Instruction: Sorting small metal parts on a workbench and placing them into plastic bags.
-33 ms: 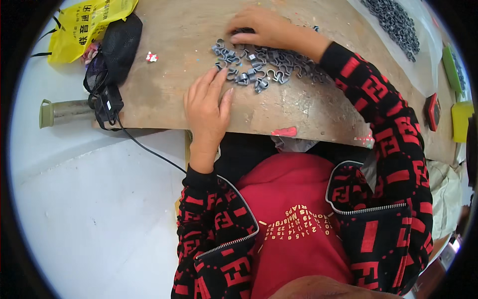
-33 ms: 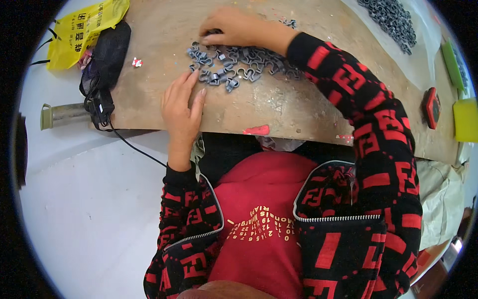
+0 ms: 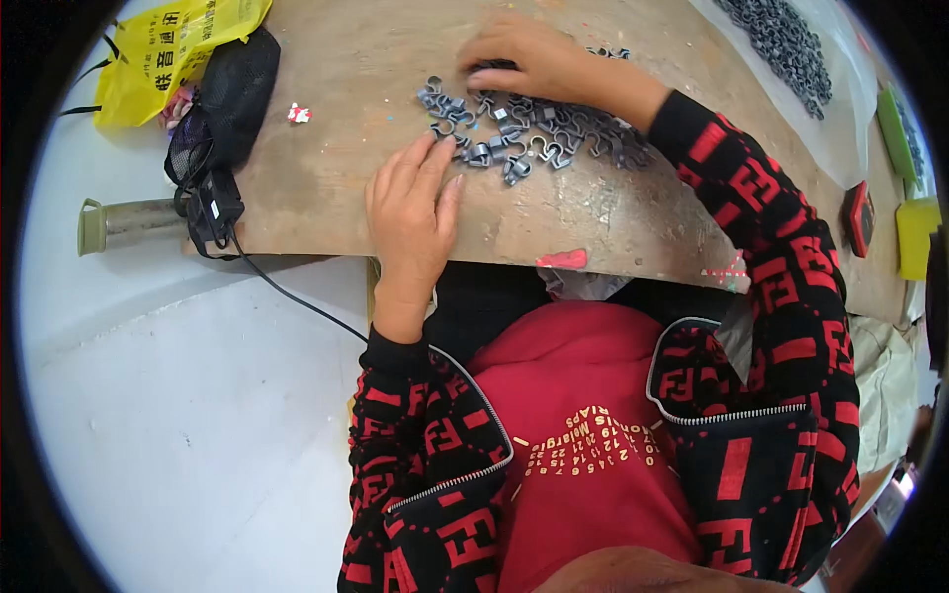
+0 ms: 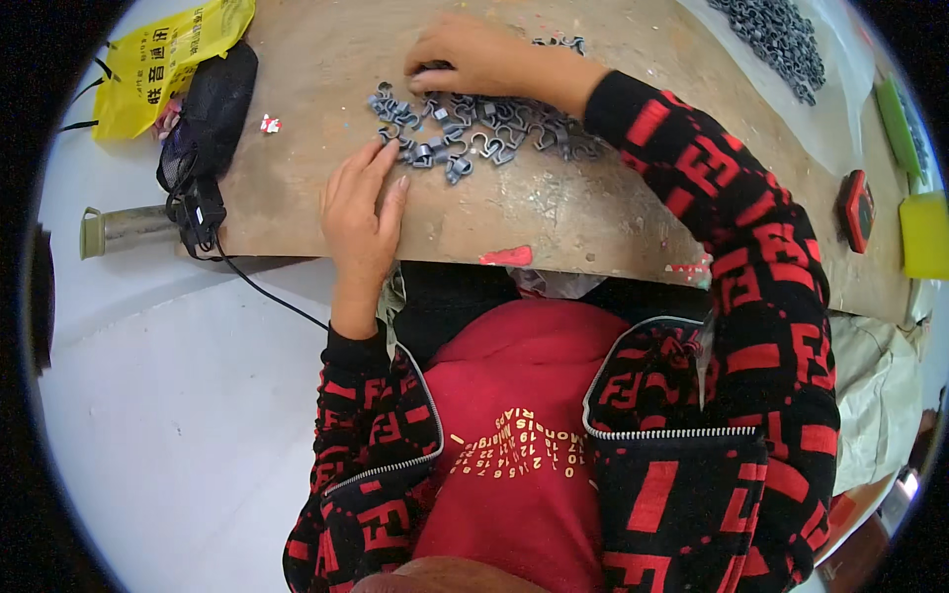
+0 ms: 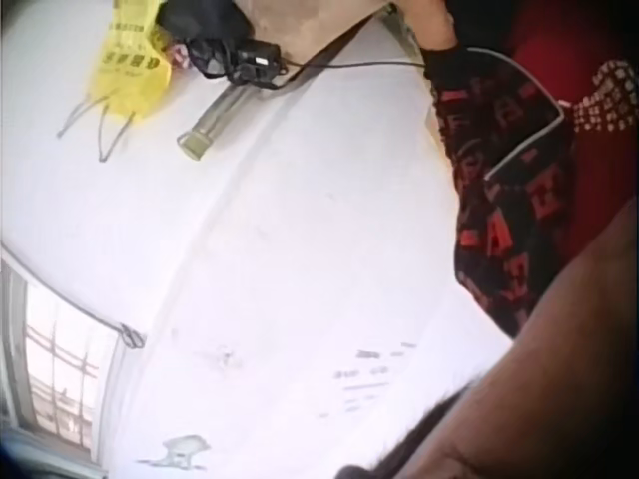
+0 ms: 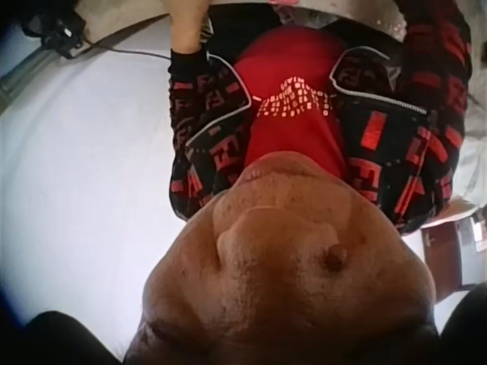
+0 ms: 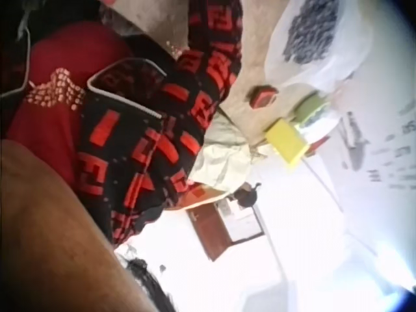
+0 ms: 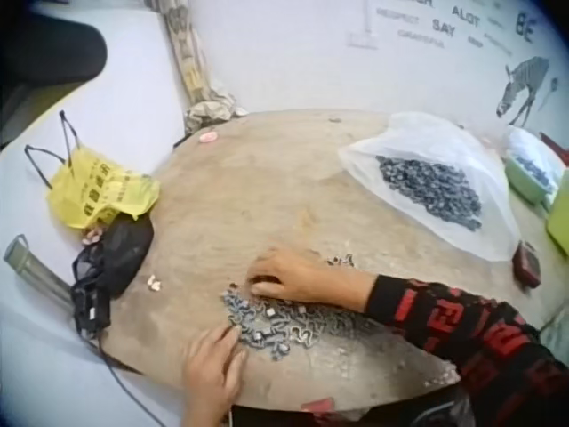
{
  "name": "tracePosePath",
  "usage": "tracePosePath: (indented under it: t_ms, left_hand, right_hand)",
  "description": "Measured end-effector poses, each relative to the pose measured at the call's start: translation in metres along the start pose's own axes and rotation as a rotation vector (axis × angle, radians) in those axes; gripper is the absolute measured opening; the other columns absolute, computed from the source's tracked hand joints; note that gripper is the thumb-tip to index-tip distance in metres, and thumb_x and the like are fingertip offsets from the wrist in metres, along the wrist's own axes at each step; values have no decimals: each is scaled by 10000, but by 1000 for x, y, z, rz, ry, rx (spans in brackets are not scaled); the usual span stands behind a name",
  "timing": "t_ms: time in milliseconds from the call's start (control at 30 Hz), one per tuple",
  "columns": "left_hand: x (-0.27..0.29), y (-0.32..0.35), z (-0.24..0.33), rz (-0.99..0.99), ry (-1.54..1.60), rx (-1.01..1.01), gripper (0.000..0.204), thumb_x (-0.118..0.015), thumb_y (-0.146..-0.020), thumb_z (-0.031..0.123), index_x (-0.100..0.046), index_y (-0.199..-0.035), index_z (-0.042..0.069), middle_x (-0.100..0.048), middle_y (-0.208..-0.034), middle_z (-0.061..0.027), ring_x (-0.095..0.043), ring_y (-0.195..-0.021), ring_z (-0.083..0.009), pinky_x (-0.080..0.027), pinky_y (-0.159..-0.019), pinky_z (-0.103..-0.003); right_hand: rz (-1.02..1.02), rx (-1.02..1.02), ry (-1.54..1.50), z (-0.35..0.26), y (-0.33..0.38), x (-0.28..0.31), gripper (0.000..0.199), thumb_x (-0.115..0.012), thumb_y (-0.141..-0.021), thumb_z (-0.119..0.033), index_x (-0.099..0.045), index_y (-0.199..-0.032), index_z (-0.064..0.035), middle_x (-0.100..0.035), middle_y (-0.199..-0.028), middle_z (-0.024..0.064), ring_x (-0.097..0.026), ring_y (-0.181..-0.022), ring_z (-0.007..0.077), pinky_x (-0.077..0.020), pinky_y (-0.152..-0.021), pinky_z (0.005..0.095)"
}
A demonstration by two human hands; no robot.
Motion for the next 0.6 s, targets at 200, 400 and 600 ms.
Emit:
tracePosePath:
  t_ms: [200,400,600]
  left_hand:
    - [-20,12,31,-67,72,-43,427,-734,-830,145,-689,-1252,108,-621,-1321,-117,-565,-1219,-330,-414,-1033,-463]
    - [-33,9,36,-45,148,-36,436,-745,-818,103,-688,-1250,100,-631,-1302,-115,-573,-1211,-326,-420,-1029,-459]
    - [-25,9,35,-1,111,-49,404,-744,-822,93,-691,-1222,76,-654,-1264,-108,-611,-1132,-317,-452,-975,-429]
  right_hand:
    - [297,-240,-133,-23,80,71,234,-710,-879,-215,-742,-1058,-67,-717,-1010,150,-667,-994,326,-523,-874,408]
    - [18,-303,203,-28,175,27,850,-700,-800,-677,-529,-1479,-195,-344,-1580,222,-365,-1414,428,-301,-1157,514]
    - [225,-240,166,-40,141,10,514,-758,-855,-314,-641,-1350,-235,-485,-1479,143,-467,-1327,396,-390,-1086,492]
Point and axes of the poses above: each hand's wrist, its own y-axis away from the middle knuckle, its own x-axis out of the back of the hand, z = x × y, the point moved 7 cm from there along -y, towards the middle knuckle
